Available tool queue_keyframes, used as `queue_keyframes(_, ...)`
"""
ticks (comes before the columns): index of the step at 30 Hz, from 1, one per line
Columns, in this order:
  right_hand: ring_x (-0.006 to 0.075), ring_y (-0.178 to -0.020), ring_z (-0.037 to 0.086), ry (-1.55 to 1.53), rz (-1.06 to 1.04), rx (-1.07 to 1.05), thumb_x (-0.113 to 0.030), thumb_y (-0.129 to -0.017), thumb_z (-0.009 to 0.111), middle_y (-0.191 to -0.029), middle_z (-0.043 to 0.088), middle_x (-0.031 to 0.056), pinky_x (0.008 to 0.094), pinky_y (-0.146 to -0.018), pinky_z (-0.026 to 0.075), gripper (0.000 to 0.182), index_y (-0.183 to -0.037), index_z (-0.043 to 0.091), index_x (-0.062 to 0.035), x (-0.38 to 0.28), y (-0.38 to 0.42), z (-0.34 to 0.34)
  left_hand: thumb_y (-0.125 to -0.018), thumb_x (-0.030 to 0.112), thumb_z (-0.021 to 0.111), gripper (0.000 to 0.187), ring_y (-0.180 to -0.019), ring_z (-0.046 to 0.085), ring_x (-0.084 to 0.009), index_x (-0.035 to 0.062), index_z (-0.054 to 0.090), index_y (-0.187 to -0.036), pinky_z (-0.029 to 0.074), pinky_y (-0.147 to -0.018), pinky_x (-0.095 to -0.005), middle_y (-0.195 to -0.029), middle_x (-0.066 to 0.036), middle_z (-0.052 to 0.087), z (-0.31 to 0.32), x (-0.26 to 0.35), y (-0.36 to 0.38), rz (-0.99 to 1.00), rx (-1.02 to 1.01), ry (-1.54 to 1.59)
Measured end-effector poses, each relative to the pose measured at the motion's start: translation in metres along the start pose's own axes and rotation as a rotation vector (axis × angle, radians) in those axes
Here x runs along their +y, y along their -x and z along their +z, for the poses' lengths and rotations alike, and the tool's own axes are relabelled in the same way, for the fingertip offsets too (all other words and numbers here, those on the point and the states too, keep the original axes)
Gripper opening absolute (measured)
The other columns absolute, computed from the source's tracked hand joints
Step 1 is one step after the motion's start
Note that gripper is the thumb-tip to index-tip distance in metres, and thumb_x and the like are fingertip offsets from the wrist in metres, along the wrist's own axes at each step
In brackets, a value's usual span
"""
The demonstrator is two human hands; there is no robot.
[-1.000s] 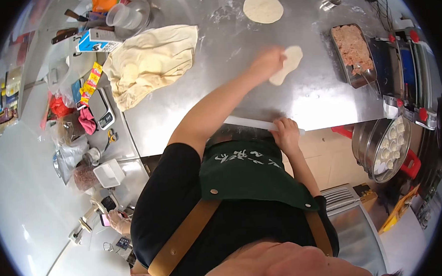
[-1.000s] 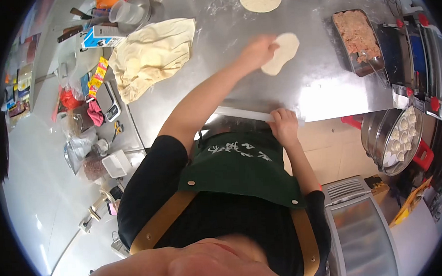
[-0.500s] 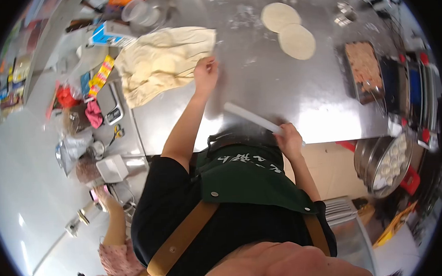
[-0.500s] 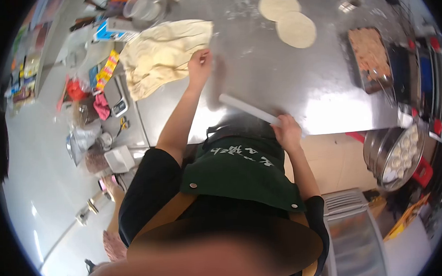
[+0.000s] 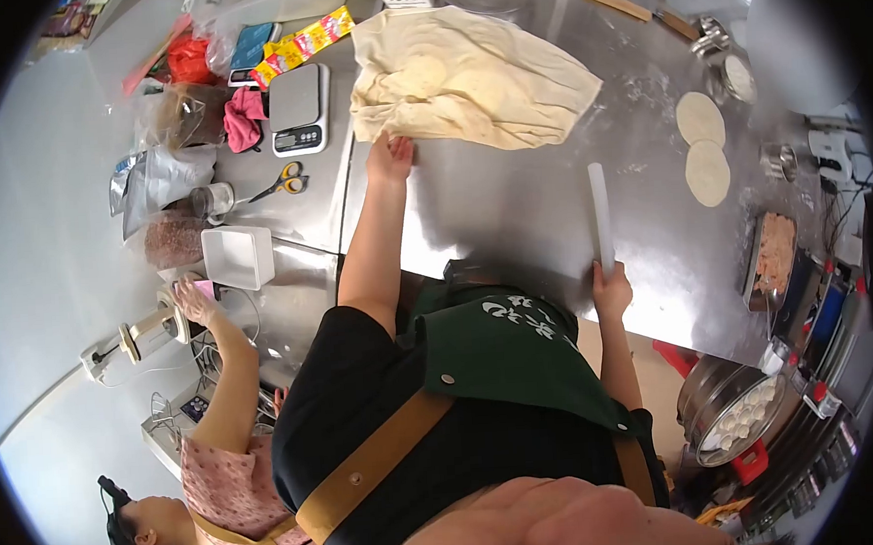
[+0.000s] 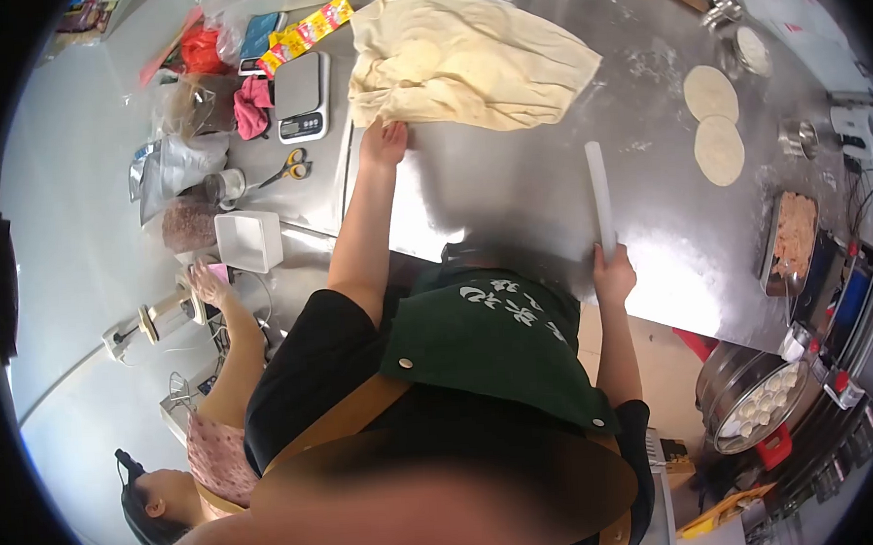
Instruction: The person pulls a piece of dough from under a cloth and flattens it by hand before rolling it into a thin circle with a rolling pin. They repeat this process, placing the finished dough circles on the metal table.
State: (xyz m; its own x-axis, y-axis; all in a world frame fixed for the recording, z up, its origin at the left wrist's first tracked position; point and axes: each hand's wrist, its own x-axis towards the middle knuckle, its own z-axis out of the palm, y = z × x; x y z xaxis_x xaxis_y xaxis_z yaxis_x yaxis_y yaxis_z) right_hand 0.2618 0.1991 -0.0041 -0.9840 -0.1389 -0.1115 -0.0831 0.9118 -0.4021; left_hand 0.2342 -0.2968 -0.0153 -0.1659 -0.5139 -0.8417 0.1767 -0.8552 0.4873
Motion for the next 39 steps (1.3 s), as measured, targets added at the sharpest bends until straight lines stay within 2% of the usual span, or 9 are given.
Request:
queue_keyframes(3, 0.0416, -0.062, 0.064, 0.089, 0.046, -0.004, -0.047, -0.089, 0.060, -0.068, 0.064, 0.0208, 0.0488, -0.054, 0.049, 0.043, -0.090, 0.058, -0.0049, -0.002, 0.000, 0.003, -0.094, 0.020, 0.061, 0.021, -0.091, 0.060, -0.0223, 0.0004, 0.059, -0.102, 0.054, -0.076, -0.0351, -0.096, -0.006, 0.060, 0.029, 0.003, -0.004, -0.153, -0.104, -0.058)
queue_keyframes(6, 0.0386, -0.060, 0.064, 0.156, 0.080, 0.014, -0.044, -0.089, 0.063, -0.067, 0.064, 0.0179, 0.0470, -0.054, 0.050, 0.039, -0.091, 0.059, -0.0050, -0.002, 0.001, 0.006, -0.094, 0.015, 0.060, 0.009, -0.074, 0.056, -0.0170, 0.0070, 0.058, -0.091, 0.052, -0.072, -0.0328, -0.077, -0.001, 0.059, 0.070, 0.016, 0.008, -0.223, -0.301, -0.086)
queue_keyframes(9, 0.0410, -0.063, 0.064, 0.139, 0.113, 0.009, -0.047, -0.089, 0.060, -0.068, 0.064, 0.0204, 0.0488, -0.056, 0.050, 0.043, -0.090, 0.058, -0.0047, -0.006, 0.002, 0.005, -0.094, 0.011, 0.057, 0.008, -0.068, 0.052, -0.0146, 0.0082, 0.057, -0.087, 0.048, -0.066, -0.0281, -0.075, -0.001, 0.057, 0.115, 0.030, 0.039, -0.157, -0.465, -0.005)
queue_keyframes(12, 0.0417, -0.065, 0.064, 0.132, 0.145, 0.005, -0.047, -0.090, 0.058, -0.069, 0.065, 0.0212, 0.0491, -0.057, 0.050, 0.043, -0.091, 0.058, -0.0044, -0.012, 0.002, 0.003, -0.094, 0.007, 0.054, 0.007, -0.063, 0.052, -0.0135, 0.0062, 0.057, -0.087, 0.043, -0.056, -0.0255, -0.074, -0.003, 0.057, 0.097, 0.010, 0.023, 0.256, -0.624, -0.191)
queue_keyframes(13, 0.0415, -0.065, 0.064, 0.133, 0.154, 0.013, -0.047, -0.090, 0.058, -0.069, 0.065, 0.0210, 0.0490, -0.057, 0.050, 0.042, -0.091, 0.058, -0.0046, -0.012, 0.001, 0.004, -0.092, 0.004, 0.052, 0.010, -0.055, 0.049, -0.0123, 0.0044, 0.057, -0.084, 0.038, -0.048, -0.0252, -0.071, -0.004, 0.055, 0.087, -0.005, 0.019, 0.368, -0.551, -0.338)
queue_keyframes(15, 0.0412, -0.065, 0.064, 0.114, 0.155, 0.021, -0.046, -0.090, 0.058, -0.068, 0.064, 0.0205, 0.0488, -0.057, 0.050, 0.042, -0.092, 0.058, -0.0048, -0.010, 0.003, 0.005, -0.089, 0.000, 0.052, 0.009, -0.052, 0.047, -0.0116, 0.0011, 0.058, -0.083, 0.037, -0.044, -0.0276, -0.069, -0.004, 0.054, 0.063, -0.040, 0.008, 0.221, -0.518, -0.479)
queue_keyframes(21, 0.0396, -0.061, 0.064, 0.071, 0.082, 0.027, -0.045, -0.089, 0.061, -0.067, 0.064, 0.0189, 0.0471, -0.055, 0.050, 0.041, -0.091, 0.058, -0.0047, -0.001, 0.003, 0.007, -0.084, 0.000, 0.057, 0.013, -0.062, 0.055, -0.0153, -0.0025, 0.061, -0.096, 0.043, -0.049, -0.0276, -0.083, -0.008, 0.060, 0.084, -0.076, 0.018, 0.508, -0.256, -0.834)
queue_keyframes(27, 0.0380, -0.060, 0.064, 0.076, 0.072, 0.041, -0.044, -0.087, 0.065, -0.070, 0.064, 0.0176, 0.0458, -0.052, 0.050, 0.039, -0.092, 0.058, -0.0055, 0.005, 0.005, 0.012, -0.079, -0.004, 0.062, 0.026, -0.069, 0.058, -0.0184, -0.0011, 0.059, -0.105, 0.047, -0.050, -0.0306, -0.097, -0.011, 0.062, 0.112, -0.072, 0.012, 0.381, -0.184, -0.999)
queue_keyframes(39, 0.0384, -0.063, 0.064, -0.043, 0.047, 0.049, -0.042, -0.088, 0.064, -0.072, 0.066, 0.0182, 0.0468, -0.055, 0.050, 0.037, -0.097, 0.059, -0.0058, 0.003, 0.007, 0.004, -0.084, 0.005, 0.067, 0.031, -0.086, 0.059, -0.0167, 0.0063, 0.054, -0.113, 0.048, -0.078, -0.0342, -0.104, -0.007, 0.061, 0.083, -0.073, 0.055, 0.266, -0.318, -0.702)
